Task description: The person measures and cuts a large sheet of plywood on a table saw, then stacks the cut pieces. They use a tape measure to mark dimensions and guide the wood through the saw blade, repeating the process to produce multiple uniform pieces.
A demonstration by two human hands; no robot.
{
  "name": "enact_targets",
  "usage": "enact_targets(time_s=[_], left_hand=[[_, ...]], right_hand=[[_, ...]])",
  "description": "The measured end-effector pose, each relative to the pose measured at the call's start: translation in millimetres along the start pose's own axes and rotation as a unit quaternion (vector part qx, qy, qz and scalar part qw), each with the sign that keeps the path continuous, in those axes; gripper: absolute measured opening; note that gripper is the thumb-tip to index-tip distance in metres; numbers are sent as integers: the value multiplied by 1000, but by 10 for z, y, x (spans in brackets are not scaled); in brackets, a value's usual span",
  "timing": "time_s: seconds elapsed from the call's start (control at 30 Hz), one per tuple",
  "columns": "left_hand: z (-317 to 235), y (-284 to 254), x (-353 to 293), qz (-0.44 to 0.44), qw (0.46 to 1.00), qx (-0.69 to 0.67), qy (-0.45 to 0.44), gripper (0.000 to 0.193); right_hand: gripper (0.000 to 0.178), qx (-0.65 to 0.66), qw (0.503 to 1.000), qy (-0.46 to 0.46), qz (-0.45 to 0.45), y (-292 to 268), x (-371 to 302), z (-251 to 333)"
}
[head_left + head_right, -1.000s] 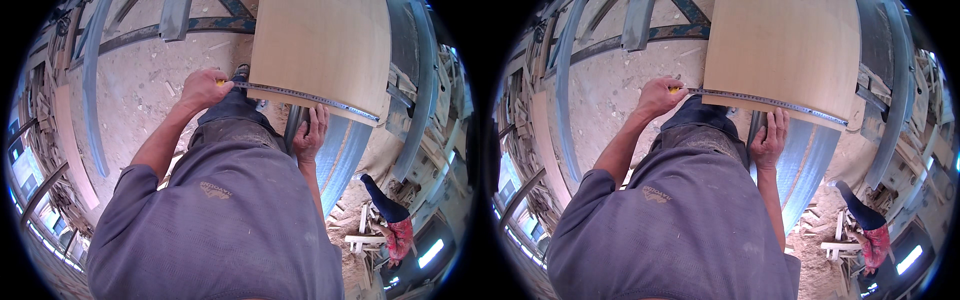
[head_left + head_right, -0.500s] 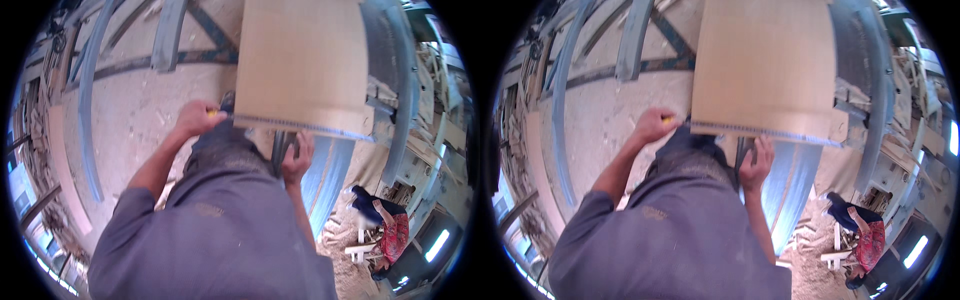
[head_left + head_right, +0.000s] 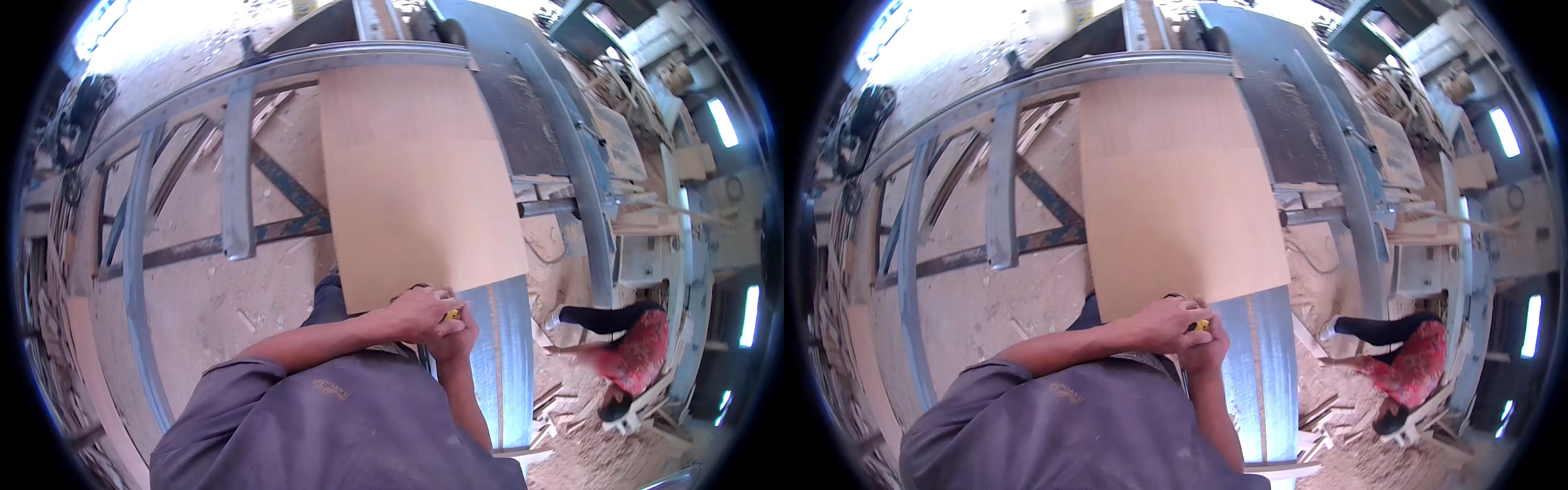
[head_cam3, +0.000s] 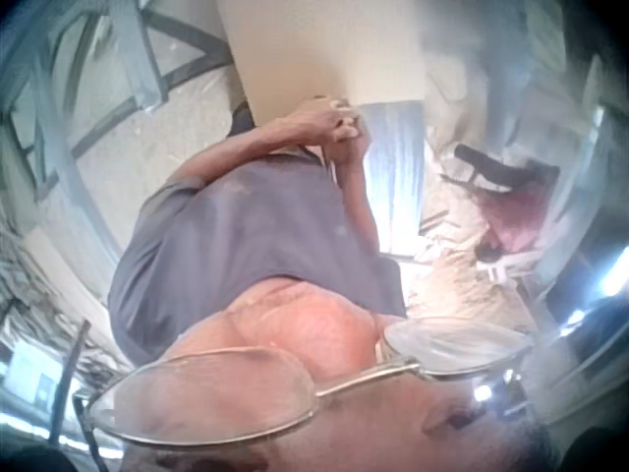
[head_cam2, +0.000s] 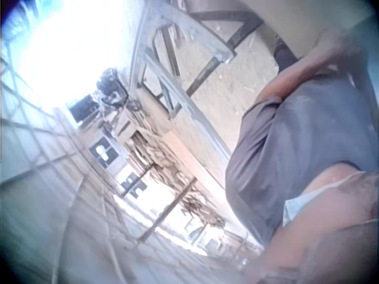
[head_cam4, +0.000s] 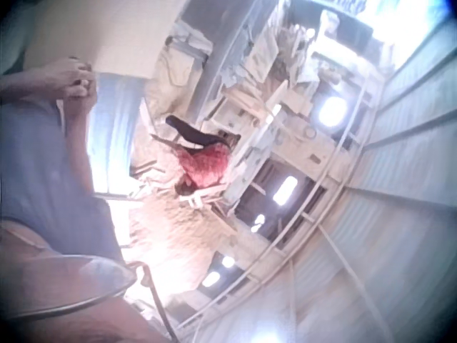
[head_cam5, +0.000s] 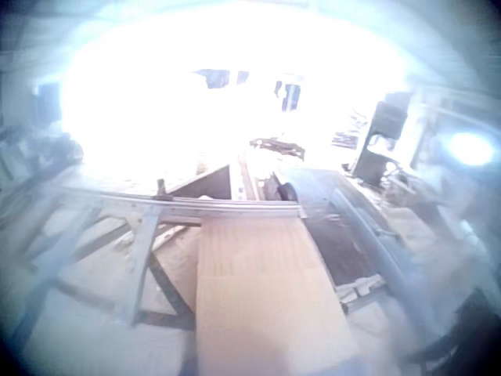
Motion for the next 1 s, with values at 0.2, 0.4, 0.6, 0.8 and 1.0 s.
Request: enact_targets(time_s=[0.2, 0.4, 0.6, 0.8, 1.0], left_hand=[[1203, -1711, -273, -385, 920, -44, -60, 53], [4316, -3019, -424, -477, 763, -416, -132, 47], [4780, -3113, -247, -371, 778, -505, -50, 35], [3342, -3581, -557, -430, 743, -512, 17, 34], [2841, -2797, -854, -373, 744, -554, 2, 41]], right_hand=[[28, -482, 807, -62, -336, -824, -765, 961], [47, -871, 331, -53, -358, -484, -1103, 1081], [47, -824, 427, -147, -343, 32, -589, 521], [36, -621, 700, -104, -337, -3, -85, 81], [20, -437, 780, -161, -419, -490, -253, 34]])
Point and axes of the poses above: each hand's wrist, its own x-axis towards the middle knuckle, its own y-axis out of the palm, z = x × y, the point moved 10 cm from there along x, towards the middle knuckle, and after that the axes turned 15 degrees about z, right-handed, at the moved point
